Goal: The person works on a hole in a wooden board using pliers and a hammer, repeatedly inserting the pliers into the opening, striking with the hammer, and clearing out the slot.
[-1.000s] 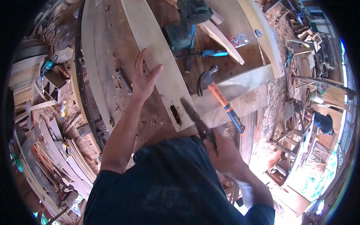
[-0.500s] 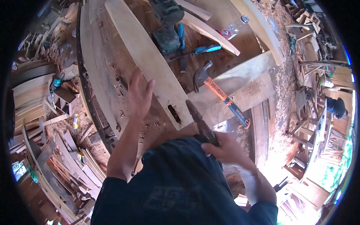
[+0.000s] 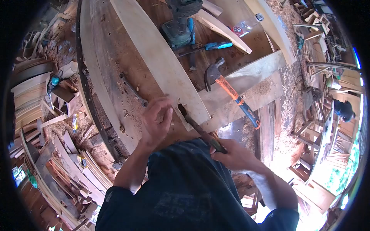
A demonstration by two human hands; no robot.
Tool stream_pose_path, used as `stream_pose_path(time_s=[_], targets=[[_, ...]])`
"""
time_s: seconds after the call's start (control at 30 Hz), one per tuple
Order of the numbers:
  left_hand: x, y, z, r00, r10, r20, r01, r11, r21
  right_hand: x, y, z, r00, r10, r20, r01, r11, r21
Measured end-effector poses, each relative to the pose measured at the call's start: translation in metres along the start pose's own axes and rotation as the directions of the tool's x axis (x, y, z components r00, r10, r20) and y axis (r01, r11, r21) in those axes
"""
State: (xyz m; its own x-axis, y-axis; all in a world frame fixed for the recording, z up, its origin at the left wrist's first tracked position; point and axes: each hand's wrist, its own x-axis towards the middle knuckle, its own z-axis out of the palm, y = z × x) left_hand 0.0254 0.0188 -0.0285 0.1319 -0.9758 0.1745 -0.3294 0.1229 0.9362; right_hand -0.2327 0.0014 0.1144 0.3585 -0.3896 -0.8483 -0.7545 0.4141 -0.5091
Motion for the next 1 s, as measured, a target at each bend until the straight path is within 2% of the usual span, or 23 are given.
stream_pose_path(time_s=[0.1, 0.13, 0.2, 0.3, 0.37, 0.4, 0.43, 0.5, 0.53, 0.63, 0.73, 0.83, 0.93, 1.0], targets=[[0.007, 0.012, -0.012, 0.980, 0.171, 0.103, -0.178, 0.983, 0.055, -0.001, -0.031, -0.020, 0.998, 0.057, -0.020, -0.060, 0.972, -0.227], [0.011, 0.022, -0.015, 0.965, 0.195, 0.176, -0.200, 0.980, 0.013, -0.001, -0.054, -0.025, 0.993, 0.119, -0.025, -0.121, 0.945, -0.303], [0.023, 0.046, -0.013, 0.918, 0.252, 0.306, -0.242, 0.968, -0.072, 0.004, -0.071, -0.027, 0.998, 0.011, -0.062, -0.038, 0.892, -0.451], [0.033, 0.057, 0.000, 0.849, 0.165, 0.502, -0.011, 0.955, -0.295, 0.015, -0.097, -0.036, 0.989, -0.133, -0.060, 0.072, 0.807, -0.587], [0.040, 0.046, 0.008, 0.816, 0.158, 0.556, 0.138, 0.880, -0.454, 0.016, -0.128, -0.038, 0.994, -0.052, -0.096, -0.007, 0.850, -0.526], [0.044, 0.042, 0.011, 0.795, 0.162, 0.584, 0.215, 0.825, -0.522, 0.019, -0.134, -0.040, 0.988, -0.101, -0.116, 0.027, 0.854, -0.519], [0.048, 0.038, 0.012, 0.806, 0.161, 0.570, 0.244, 0.787, -0.567, 0.020, -0.137, -0.039, 0.980, -0.149, -0.135, 0.060, 0.857, -0.512], [0.054, 0.032, 0.012, 0.829, 0.154, 0.538, 0.289, 0.705, -0.648, 0.024, -0.140, -0.031, 0.919, -0.349, -0.183, 0.194, 0.804, -0.562], [0.053, 0.031, 0.015, 0.858, 0.139, 0.495, 0.322, 0.605, -0.728, 0.027, -0.141, -0.026, 0.874, -0.444, -0.197, 0.258, 0.768, -0.587], [0.050, 0.014, 0.024, 0.866, 0.028, 0.499, 0.420, 0.501, -0.757, 0.044, -0.148, -0.019, 0.837, -0.507, -0.207, 0.222, 0.660, -0.718], [0.048, 0.008, 0.031, 0.893, 0.098, 0.438, 0.416, 0.190, -0.889, 0.059, -0.156, -0.021, 0.828, -0.531, -0.183, 0.212, 0.597, -0.773], [0.046, 0.011, 0.025, 0.894, 0.028, 0.447, 0.412, 0.338, -0.846, 0.067, -0.164, -0.014, 0.819, -0.542, -0.188, 0.139, 0.505, -0.852], [0.045, 0.006, 0.028, 0.892, 0.011, 0.451, 0.423, 0.328, -0.845, 0.077, -0.171, -0.012, 0.871, -0.465, -0.157, 0.077, 0.446, -0.892], [0.045, -0.003, 0.025, 0.854, -0.045, 0.518, 0.495, 0.373, -0.785, 0.084, -0.176, -0.007, 0.883, -0.454, -0.120, 0.078, 0.392, -0.916]])
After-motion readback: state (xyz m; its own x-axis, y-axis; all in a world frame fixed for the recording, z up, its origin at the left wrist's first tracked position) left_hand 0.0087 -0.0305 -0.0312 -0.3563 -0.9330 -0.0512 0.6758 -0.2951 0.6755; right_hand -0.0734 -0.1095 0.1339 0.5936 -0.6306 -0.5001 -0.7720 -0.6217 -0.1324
